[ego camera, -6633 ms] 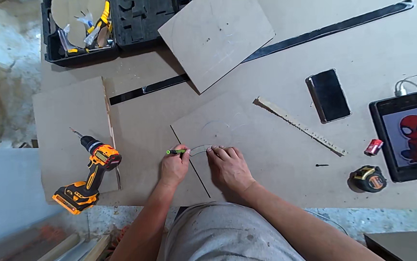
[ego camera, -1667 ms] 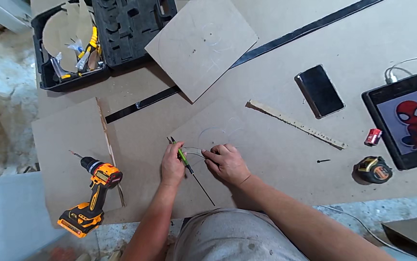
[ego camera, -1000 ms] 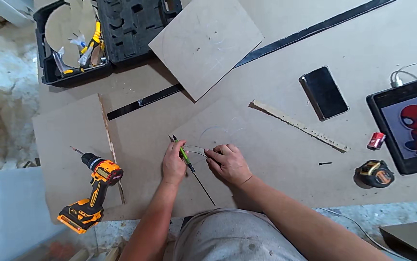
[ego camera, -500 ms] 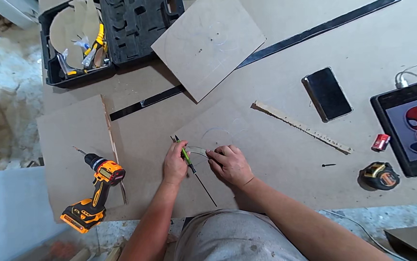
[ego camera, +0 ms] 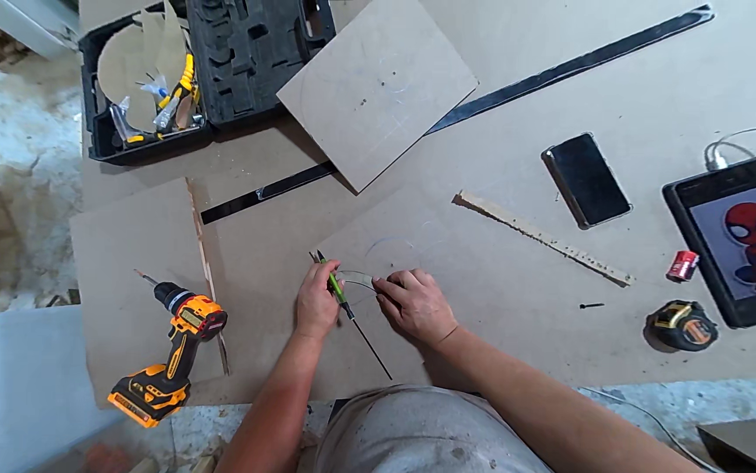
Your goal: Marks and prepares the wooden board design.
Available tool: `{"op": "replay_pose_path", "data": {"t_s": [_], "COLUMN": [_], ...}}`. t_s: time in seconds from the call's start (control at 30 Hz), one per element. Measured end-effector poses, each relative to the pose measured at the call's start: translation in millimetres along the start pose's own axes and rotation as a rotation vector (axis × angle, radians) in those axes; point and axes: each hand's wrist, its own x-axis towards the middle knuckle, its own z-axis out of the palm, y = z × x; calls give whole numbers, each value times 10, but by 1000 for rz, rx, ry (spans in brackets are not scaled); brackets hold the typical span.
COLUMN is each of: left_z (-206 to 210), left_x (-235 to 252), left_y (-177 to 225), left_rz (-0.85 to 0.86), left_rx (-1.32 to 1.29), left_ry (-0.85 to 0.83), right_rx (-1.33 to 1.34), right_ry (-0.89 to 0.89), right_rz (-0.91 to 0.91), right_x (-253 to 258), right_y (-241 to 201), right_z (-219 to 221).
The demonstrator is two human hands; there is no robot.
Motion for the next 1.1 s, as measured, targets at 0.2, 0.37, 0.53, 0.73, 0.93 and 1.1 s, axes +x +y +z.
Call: {"op": "replay_pose_path", "data": {"t_s": [0.2,0.37,0.53,0.73,0.93,1.1], "left_z": [-6,-17,-5,-19,-18,-3], "left_x": [2,-9,-24,-36,-29,-28], "left_y": [-5,-30,-34,22,4,-14], "left_rz": [-5,8,16,-1,0,3], "left_rx": [-2,-16,-33,-18,-16,-36], "left_ry": [-9,-15,-13,-49,-40,-21], "right_rx": [2,18,17,18,3,-6], "right_ry": [-7,-18,-14,-24,-20,-25], "right_rz": [0,4,6,24,18,15], "right_x": [1,-2,-4,4,4,0], "right_y": [2,-1,-2,-9,-16,-17], "right_z": [3,-4,-12,-18,-17,-16]}}
